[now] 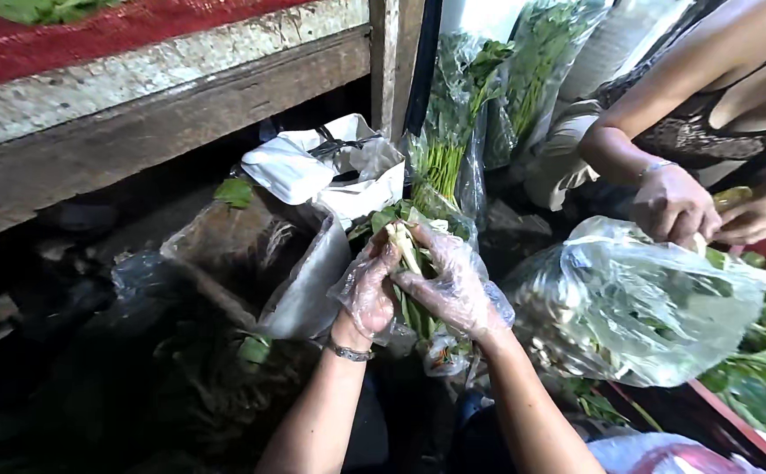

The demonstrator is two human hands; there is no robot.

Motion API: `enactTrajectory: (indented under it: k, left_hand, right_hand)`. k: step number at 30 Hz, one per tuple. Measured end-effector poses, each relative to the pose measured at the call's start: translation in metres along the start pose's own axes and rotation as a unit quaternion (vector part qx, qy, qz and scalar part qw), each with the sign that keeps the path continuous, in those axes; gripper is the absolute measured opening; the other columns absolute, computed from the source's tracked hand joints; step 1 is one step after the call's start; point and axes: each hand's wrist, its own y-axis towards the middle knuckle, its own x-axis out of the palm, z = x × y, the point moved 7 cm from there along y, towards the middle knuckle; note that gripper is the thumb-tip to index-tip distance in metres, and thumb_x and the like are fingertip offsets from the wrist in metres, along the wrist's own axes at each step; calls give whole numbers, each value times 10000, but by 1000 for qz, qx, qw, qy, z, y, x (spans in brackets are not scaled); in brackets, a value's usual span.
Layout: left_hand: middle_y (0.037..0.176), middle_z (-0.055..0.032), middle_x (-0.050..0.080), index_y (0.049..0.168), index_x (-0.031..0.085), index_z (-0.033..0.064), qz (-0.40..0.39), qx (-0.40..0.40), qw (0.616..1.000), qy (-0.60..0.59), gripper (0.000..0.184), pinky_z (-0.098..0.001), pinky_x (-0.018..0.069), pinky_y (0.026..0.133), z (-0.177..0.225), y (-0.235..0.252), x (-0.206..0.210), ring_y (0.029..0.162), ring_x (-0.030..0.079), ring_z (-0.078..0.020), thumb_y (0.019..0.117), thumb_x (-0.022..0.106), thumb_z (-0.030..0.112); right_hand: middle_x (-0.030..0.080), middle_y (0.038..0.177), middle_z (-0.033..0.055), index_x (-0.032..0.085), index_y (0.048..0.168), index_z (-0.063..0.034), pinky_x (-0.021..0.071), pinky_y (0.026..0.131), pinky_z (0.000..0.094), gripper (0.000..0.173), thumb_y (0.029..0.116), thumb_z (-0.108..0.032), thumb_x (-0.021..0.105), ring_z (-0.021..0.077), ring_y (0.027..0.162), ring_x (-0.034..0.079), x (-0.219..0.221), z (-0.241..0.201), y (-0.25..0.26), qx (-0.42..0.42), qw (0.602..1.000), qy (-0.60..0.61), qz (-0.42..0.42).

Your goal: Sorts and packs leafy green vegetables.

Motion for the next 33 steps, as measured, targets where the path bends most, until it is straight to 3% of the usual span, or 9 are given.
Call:
enactTrajectory:
  k: [4, 7, 11, 13, 15, 19, 22, 29, 33]
  left_hand:
    - [1119, -2, 687, 1321, 539, 142, -28, -31, 999, 3, 322, -279, 580, 870, -5, 0, 1, 1013, 672, -90, 1030, 448, 42]
    - [1144, -29, 678, 1310, 554, 88, -36, -48, 998, 28, 304, -293, 562, 904, -4, 2, 0, 1042, 658, -111, 1028, 461, 26]
    - [1252, -22, 650, 1401, 518, 84, -42, -33, 987, 153, 382, -289, 531, 932, 2, 8, -11, 1120, 627, -109, 1107, 347, 260]
    - [1312, -23, 622, 1458, 467, 70, -67, -5, 977, 203, 491, -277, 519, 976, -1, 8, -12, 1164, 603, -94, 1072, 438, 373]
    - [1151, -21, 700, 1370, 558, 66, -58, -16, 984, 170, 579, -274, 578, 883, -7, 7, -10, 1030, 672, -95, 967, 615, 479]
    - [1032, -36, 724, 1231, 602, 44, -43, -34, 989, 140, 367, -282, 595, 817, -8, 7, -5, 939, 702, -121, 1072, 344, 251]
    - [1054, -38, 713, 1212, 602, 46, -19, -24, 986, 165, 320, -281, 584, 835, -9, 9, -7, 964, 692, -124, 1061, 367, 202]
    - [1106, -47, 740, 1158, 628, 93, -30, 26, 997, 66, 381, -318, 590, 888, 3, 13, -24, 1047, 705, -146, 1075, 276, 213]
    - [731, 29, 680, 1029, 661, 156, 27, 76, 997, 2, 267, -284, 630, 714, 24, 20, -45, 704, 709, -95, 1088, 411, 228]
  right_hand:
    - [698, 1230, 171, 583, 1407, 9, 552, 965, 417, 552, 898, -170, 701, 215, 1100, 684, 5, 6, -11, 10, 999, -4, 46]
    - [682, 1265, 143, 584, 1408, 9, 540, 962, 316, 513, 906, -70, 653, 129, 1105, 661, -1, 16, -14, 63, 994, 76, 49]
    - [689, 1225, 101, 507, 1461, 13, 574, 890, 261, 555, 916, -17, 611, 57, 1002, 674, -4, 23, -16, 137, 970, 197, 38]
    - [692, 1115, 113, 447, 1460, 35, 595, 840, 303, 593, 900, -26, 635, 104, 929, 689, 3, 19, -16, 139, 966, 217, 13]
    - [689, 1039, 114, 483, 1345, 73, 588, 821, 308, 504, 883, -30, 658, 115, 902, 684, 17, 11, -14, 130, 966, 223, -16]
    - [662, 1071, 162, 576, 1217, 102, 562, 832, 295, 361, 895, -37, 658, 135, 928, 657, 31, 7, -10, 120, 970, 207, -48]
    - [670, 1078, 181, 617, 1191, 101, 551, 872, 331, 330, 892, -34, 654, 172, 969, 654, 31, 6, -10, 103, 979, 171, -40]
    - [719, 1216, 131, 640, 1367, -26, 556, 962, 390, 397, 989, -147, 615, 171, 1069, 693, -1, 3, -13, 33, 992, 62, -107]
    - [705, 1077, 119, 677, 1250, -36, 559, 799, 374, 273, 1054, -185, 559, 158, 857, 659, -79, 98, -18, 262, 960, 24, 96]
